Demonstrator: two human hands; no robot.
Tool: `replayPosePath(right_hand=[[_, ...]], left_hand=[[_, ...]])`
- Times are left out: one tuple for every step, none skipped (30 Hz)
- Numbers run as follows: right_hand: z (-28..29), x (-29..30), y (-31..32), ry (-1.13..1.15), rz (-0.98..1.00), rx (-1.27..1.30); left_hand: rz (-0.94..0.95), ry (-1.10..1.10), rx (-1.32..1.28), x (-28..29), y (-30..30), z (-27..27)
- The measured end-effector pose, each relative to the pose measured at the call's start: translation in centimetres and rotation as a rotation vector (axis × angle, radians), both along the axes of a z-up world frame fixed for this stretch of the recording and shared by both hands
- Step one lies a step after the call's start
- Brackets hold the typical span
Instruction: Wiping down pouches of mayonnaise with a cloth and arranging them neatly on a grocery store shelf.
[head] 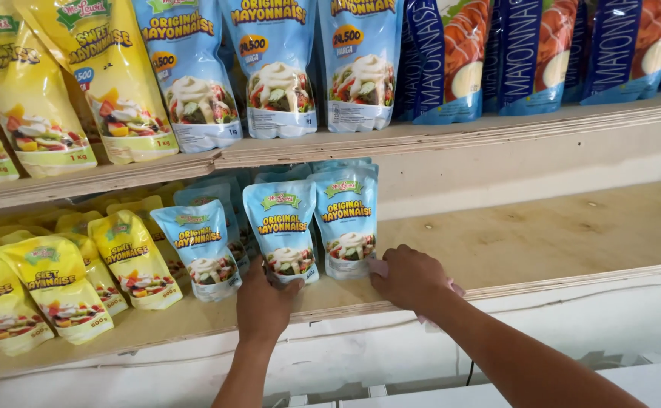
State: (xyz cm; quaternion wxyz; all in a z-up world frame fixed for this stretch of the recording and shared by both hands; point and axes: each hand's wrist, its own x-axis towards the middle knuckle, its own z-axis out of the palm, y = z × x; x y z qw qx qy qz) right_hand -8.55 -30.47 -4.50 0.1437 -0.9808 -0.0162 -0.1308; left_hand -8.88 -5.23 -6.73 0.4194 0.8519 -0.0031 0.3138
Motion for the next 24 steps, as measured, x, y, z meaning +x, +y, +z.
replayPosePath(right_hand=[[-0.4,0.1,-0.2,0.0,0.0,0.001],[-0.8,0.2,-0.4,-0.037,0.041,-0.006],[-1.3,0.2,-0.6,-0.071,0.083,-0.013],[-1.6,0.1,-0.8,-0.069,0.085,-0.012],[-1.9,0.0,-1.1,-0.102,0.13,-0.055],[-2.3,-0.1,-1.5,-0.135,0.174,-0.097],[-2.3,-0.9,-1.8,-0.129,0.173,-0.096],[-2.3,-1.6,-2.1,-0.157,0.22,-0.084],[-2.7,-2.6,-2.5,-0.175,0.265,-0.07],[-3.0,-3.6,-2.9,-0.16,0.261,-0.067],[-3.8,-5.1,-3.5,-0.293,0.351,-0.039],[-4.5,-6.6,-4.2,-0.428,0.438,-0.008],[-5.4,-7.2,-5.0,-0.42,0.426,-0.011],[-6.2,-8.0,-5.8,-0.494,0.538,0.037],[-6.8,-8.7,-6.6,-0.568,0.659,0.084],[-8.1,-9.4,-7.2,-0.559,0.656,0.079],[-9.8,-10.4,-7.7,-0.565,0.668,0.094],[-11.5,-11.4,-8.2,-0.571,0.679,0.11],[-13.2,-11.9,-8.9,-0.556,0.676,0.112],[-14.9,-12.6,-9.6,-0.417,0.628,0.219],[-16.8,-13.4,-10.4,-0.276,0.572,0.323],[-18.9,-14.0,-11.3,-0.259,0.563,0.325],[-21.0,-14.4,-12.2,-0.18,0.518,0.284],[-23.0,-14.9,-13.1,-0.102,0.474,0.243]], left_hand=[[0.0,0.0,0.001,0.0,0.0,0.0],[0.002,-0.014,0.024,0.0,0.1,-0.1],[0.006,-0.026,0.046,-0.1,0.1,-0.2],[0.007,-0.024,0.046,0.3,0.4,-0.9],[0.046,-0.088,0.095,0.7,0.5,-1.7],[0.083,-0.152,0.144,1.1,0.6,-2.4],[0.081,-0.146,0.145,-0.2,0.0,-2.7],[0.13,-0.286,0.178,-1.5,-0.7,-3.0],[0.174,-0.418,0.211,-3.0,-1.5,-3.6],[0.168,-0.403,0.213,-4.0,-2.2,-4.7],[0.175,-0.483,0.226,-5.5,-3.2,-6.4],[0.182,-0.563,0.238,-7.1,-4.2,-8.1],[0.169,-0.556,0.233,-7.6,-5.1,-10.7],[0.114,-0.527,0.191,-8.2,-6.0,-13.3],[0.07,-0.498,0.146,-8.9,-6.8,-15.8],[0.067,-0.491,0.139,-8.8,-8.2,-19.4],[0.02,-0.341,0.065,-9.2,-9.4,-23.4],[-0.026,-0.192,-0.009,-9.7,-10.7,-27.4],[-0.029,-0.176,-0.012,-10.2,-11.9,-30.4],[-0.145,0.003,-0.005,-10.8,-13.1,-33.4],[-0.263,0.185,0.001,-11.6,-14.5,-36.5],[-0.269,0.203,-0.003,-11.7,-15.8,-40.3],[-0.491,0.317,0.093,-11.8,-17.1,-44.0],[-0.715,0.43,0.185,-12.0,-18.4,-47.7]])
